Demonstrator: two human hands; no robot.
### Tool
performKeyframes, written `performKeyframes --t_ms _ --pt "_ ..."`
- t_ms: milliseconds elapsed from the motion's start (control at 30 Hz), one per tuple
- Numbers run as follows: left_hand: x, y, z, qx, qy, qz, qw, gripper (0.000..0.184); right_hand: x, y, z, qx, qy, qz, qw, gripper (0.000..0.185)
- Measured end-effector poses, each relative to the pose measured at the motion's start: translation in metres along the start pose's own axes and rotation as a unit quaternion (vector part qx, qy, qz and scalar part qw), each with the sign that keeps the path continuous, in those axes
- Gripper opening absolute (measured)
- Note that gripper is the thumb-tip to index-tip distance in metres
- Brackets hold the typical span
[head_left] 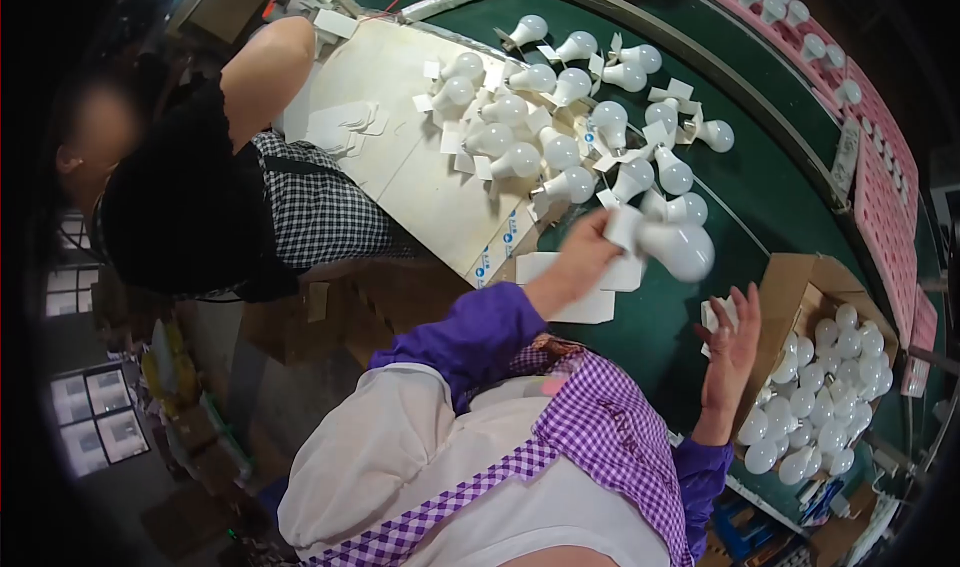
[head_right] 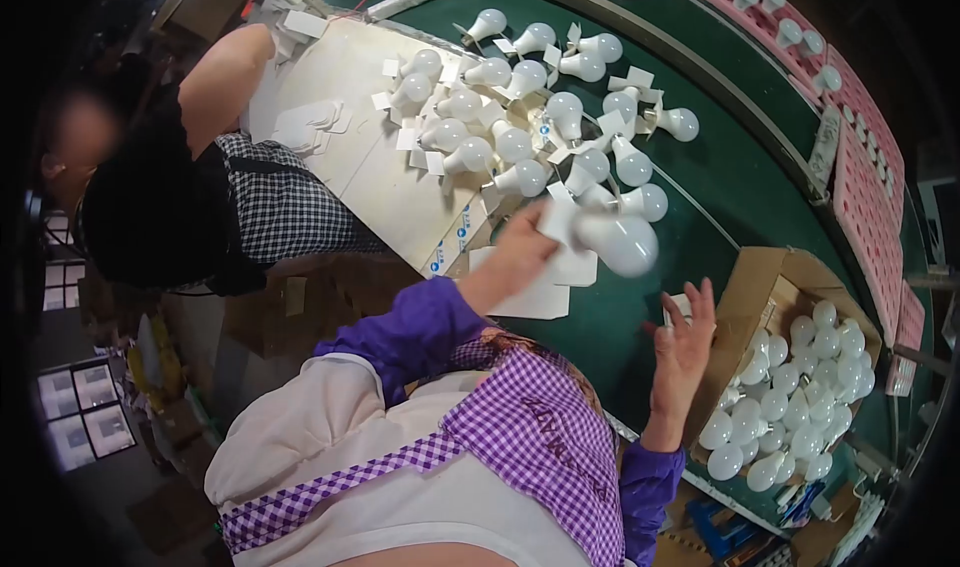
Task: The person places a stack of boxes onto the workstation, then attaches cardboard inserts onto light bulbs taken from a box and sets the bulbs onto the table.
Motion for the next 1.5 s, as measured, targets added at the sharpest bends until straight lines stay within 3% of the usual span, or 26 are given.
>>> performKeyframes --t_ms 33,133,200,267,333,400,600,667,700,733,767,833,867,900,933,967,1000,1033,1067,1100,1133,1167,1300,1400,1500 --pt "-0.004 0.027 0.039 -0.014 0.083 -0.042 0.996 0.038 -0.002 -0.006 0.007 -0.002 0.027 0.011 1.0 0.053" --pt "0.004 0.109 0.183 -0.123 0.185 -0.194 0.956 0.024 -0.001 -0.012 0.049 0.068 0.087 -0.02 0.994 0.049" --pt "0.03 0.156 0.259 -0.075 0.299 -0.277 0.91 0.014 0.004 -0.011 0.089 0.088 0.135 -0.016 0.987 0.045" --pt "0.052 0.174 0.347 -0.19 0.4 -0.261 0.858 0.01 0.017 -0.011 0.129 0.102 0.19 -0.027 0.976 0.042" --pt "0.058 0.172 0.417 -0.187 0.472 -0.252 0.824 0.01 0.028 -0.023 0.153 0.139 0.245 -0.022 0.959 0.038" --pt "0.034 0.16 0.474 -0.205 0.418 -0.192 0.864 0.012 0.04 -0.019 0.194 0.167 0.267 -0.016 0.949 0.042" --pt "-0.031 0.154 0.434 -0.22 0.311 -0.104 0.919 0.023 0.047 0.003 0.28 0.328 0.283 -0.074 0.898 0.037" --pt "-0.028 0.164 0.421 -0.244 0.343 -0.126 0.898 0.03 0.04 -0.002 0.293 0.428 0.265 -0.093 0.859 0.039" --pt "-0.01 0.185 0.405 -0.408 0.437 -0.144 0.788 0.03 0.034 -0.005 0.29 0.449 0.239 -0.098 0.855 0.041" --pt "0.008 0.203 0.373 -0.554 0.511 -0.16 0.638 0.029 0.027 -0.002 0.28 0.474 0.174 -0.123 0.855 0.043" --pt "0.018 0.216 0.33 -0.673 0.56 -0.171 0.453 0.029 0.021 0.002 0.267 0.493 0.106 -0.148 0.851 0.046" --pt "0.01 0.206 0.269 -0.568 0.474 -0.33 0.587 0.026 0.014 0.015 0.245 0.551 -0.001 -0.156 0.82 0.051" --pt "-0.005 0.183 0.23 -0.513 0.397 -0.335 0.684 0.021 0.013 0.021 0.235 0.59 -0.041 -0.141 0.794 0.054" --pt "-0.025 0.149 0.177 -0.513 0.271 -0.281 0.765 0.016 0.012 0.03 0.225 0.625 -0.083 -0.124 0.766 0.057" --pt "-0.04 0.099 0.116 -0.542 0.14 -0.214 0.801 0.014 0.01 0.038 0.227 0.62 -0.077 -0.142 0.768 0.058" --pt "-0.046 0.032 0.069 -0.506 0.087 -0.153 0.844 0.014 0.007 0.046 0.231 0.616 -0.07 -0.158 0.768 0.06" --pt "-0.018 0.022 -0.048 -0.545 0.002 -0.044 0.837 0.015 0.006 0.05 0.235 0.613 -0.063 -0.175 0.768 0.062" --pt "-0.02 -0.023 -0.087 -0.497 -0.107 -0.07 0.858 0.019 0.006 0.049 0.235 0.611 -0.061 -0.173 0.77 0.061" --pt "-0.015 -0.057 -0.126 -0.524 -0.169 -0.051 0.833 0.027 0.008 0.045 0.235 0.608 -0.057 -0.173 0.773 0.06" --pt "-0.016 -0.093 -0.149 -0.513 -0.206 -0.076 0.83 0.032 0.01 0.039 0.236 0.606 -0.053 -0.173 0.775 0.06" --pt "-0.014 -0.114 -0.175 -0.517 -0.238 -0.042 0.821 0.038 0.013 0.027 0.235 0.608 -0.031 -0.17 0.775 0.059" --pt "-0.02 -0.143 -0.187 -0.589 -0.254 -0.025 0.767 0.043 0.018 0.014 0.233 0.609 -0.009 -0.167 0.775 0.059" --pt "-0.034 -0.183 -0.204 -0.658 -0.224 0.079 0.715 0.051 0.041 -0.027 0.231 0.578 0.077 -0.104 0.806 0.055" --pt "-0.036 -0.19 -0.202 -0.663 -0.22 0.058 0.713 0.052 0.059 -0.049 0.223 0.574 0.119 -0.075 0.807 0.055" --pt "-0.043 -0.199 -0.184 -0.568 -0.257 -0.012 0.781 0.038 0.071 -0.065 0.209 0.564 0.16 -0.058 0.808 0.056"
Point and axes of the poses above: each hand's wrist, its own x-axis away from the middle knuckle, its own z-axis out of the back of the hand, y = z × x, the point moved 9 cm from there along -x, towards the middle knuckle, and after that the axes turned 7 degrees about -y, right-handed, at the moved point
